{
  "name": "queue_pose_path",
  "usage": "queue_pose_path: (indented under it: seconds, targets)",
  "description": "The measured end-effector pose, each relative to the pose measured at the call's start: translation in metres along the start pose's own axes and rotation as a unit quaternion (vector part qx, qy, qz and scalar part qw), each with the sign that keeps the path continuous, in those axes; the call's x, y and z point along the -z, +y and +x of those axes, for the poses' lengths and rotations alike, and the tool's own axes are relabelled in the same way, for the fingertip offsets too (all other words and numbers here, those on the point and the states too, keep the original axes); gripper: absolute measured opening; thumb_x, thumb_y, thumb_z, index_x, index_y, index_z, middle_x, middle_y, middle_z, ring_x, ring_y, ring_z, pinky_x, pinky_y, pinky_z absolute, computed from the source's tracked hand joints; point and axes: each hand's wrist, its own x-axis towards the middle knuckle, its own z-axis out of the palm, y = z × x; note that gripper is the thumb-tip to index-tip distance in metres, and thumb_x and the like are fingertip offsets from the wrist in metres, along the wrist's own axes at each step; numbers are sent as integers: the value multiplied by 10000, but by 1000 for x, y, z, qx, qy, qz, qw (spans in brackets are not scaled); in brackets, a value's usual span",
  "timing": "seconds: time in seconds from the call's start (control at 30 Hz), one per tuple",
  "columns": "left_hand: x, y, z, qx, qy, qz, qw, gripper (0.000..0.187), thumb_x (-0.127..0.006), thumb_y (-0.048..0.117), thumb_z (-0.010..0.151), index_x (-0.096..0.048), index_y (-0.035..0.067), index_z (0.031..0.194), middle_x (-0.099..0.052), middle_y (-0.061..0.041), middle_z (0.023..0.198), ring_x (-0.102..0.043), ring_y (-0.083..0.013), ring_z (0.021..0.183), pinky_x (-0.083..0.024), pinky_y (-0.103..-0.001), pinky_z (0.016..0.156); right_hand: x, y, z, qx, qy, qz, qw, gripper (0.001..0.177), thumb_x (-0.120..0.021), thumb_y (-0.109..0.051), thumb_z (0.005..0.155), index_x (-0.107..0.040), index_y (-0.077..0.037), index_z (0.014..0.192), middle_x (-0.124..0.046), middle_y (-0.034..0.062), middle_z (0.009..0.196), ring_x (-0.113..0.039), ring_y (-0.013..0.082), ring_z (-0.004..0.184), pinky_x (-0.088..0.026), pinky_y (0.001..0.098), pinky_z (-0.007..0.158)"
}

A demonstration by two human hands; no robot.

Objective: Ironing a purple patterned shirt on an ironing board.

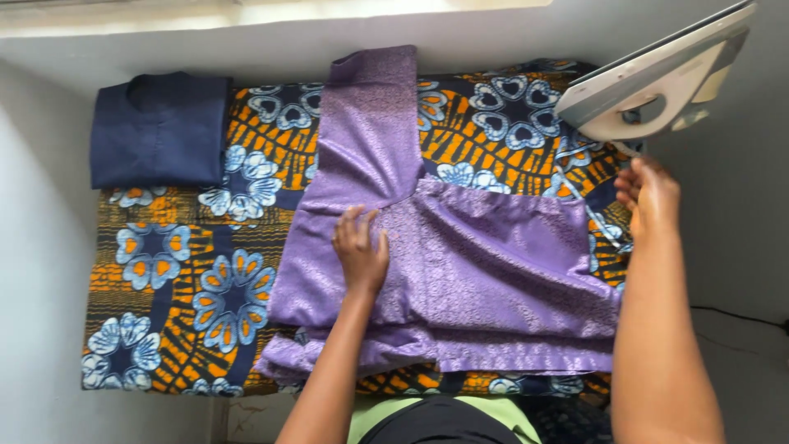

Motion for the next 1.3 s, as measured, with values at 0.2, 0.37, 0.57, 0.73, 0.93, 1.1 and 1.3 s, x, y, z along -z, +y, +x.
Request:
queue_pose_path:
  seconds: [0.2,0.37,0.57,0.73,0.93,1.1,1.3]
  targets:
    - [38,-75,33,214,102,77,968,578,-858,334,739,-654,166,1253,-571,-126,1314,-469,-341,1285,-357,-543,1077,11,41,-59,-58,-80,-319,943,432,-852,-306,891,-696,-111,1243,-674,124,970,-576,165,769,-437,320,636]
    - [57,-93,66,247,1,48,968,779,-936,462,639,-622,121,1264,-623,-147,1230,-530,-352,1205,-364,-558,1027,-23,35,-97,-17,-66,-454,888,581,-945,-232,708,-699,-29,1194,-727,132,1044,-683,238,950,-509,386,860]
    - [50,-137,88,259,-168,-39,950,567,-920,391,661,-772,116,1134,-782,-117,1019,-730,-277,940,-517,-440,895,-17,57,-78,-56,-191,-497,845,479,-921,-171,682,-771,-78,1128,-779,73,1021,-684,220,920,-524,409,858]
    - [74,-163,117,246,-182,-124,944,388,-888,219,731,-796,111,1093,-804,-101,975,-756,-213,849,-559,-347,797,-25,41,-66,-57,-174,-386,904,306,-791,-79,818,-756,-70,1122,-770,53,1035,-673,184,905,-525,385,811]
    - [102,-160,186,229,-93,-217,944,280,-846,85,760,-788,87,1035,-785,-47,908,-697,-130,791,-537,-308,739,-120,-16,-49,88,-101,-377,917,372,-722,-17,892,-684,-116,1248,-738,87,1120,-664,183,974,-516,394,849]
    - [114,-128,256,231,28,-149,961,234,-863,160,782,-750,88,974,-738,-64,886,-685,-207,840,-520,-360,800,-200,-31,-8,294,121,-439,841,440,-768,-58,861,-616,-75,1274,-728,224,1107,-682,430,1051,-504,495,910]
    - [96,-113,276,139,106,31,984,391,-923,287,643,-801,192,1002,-652,-51,1063,-554,-319,1105,-403,-521,955,-240,-22,14,312,166,-443,824,438,-686,-16,842,-556,-86,1254,-730,208,1101,-678,448,1040,-501,525,877]
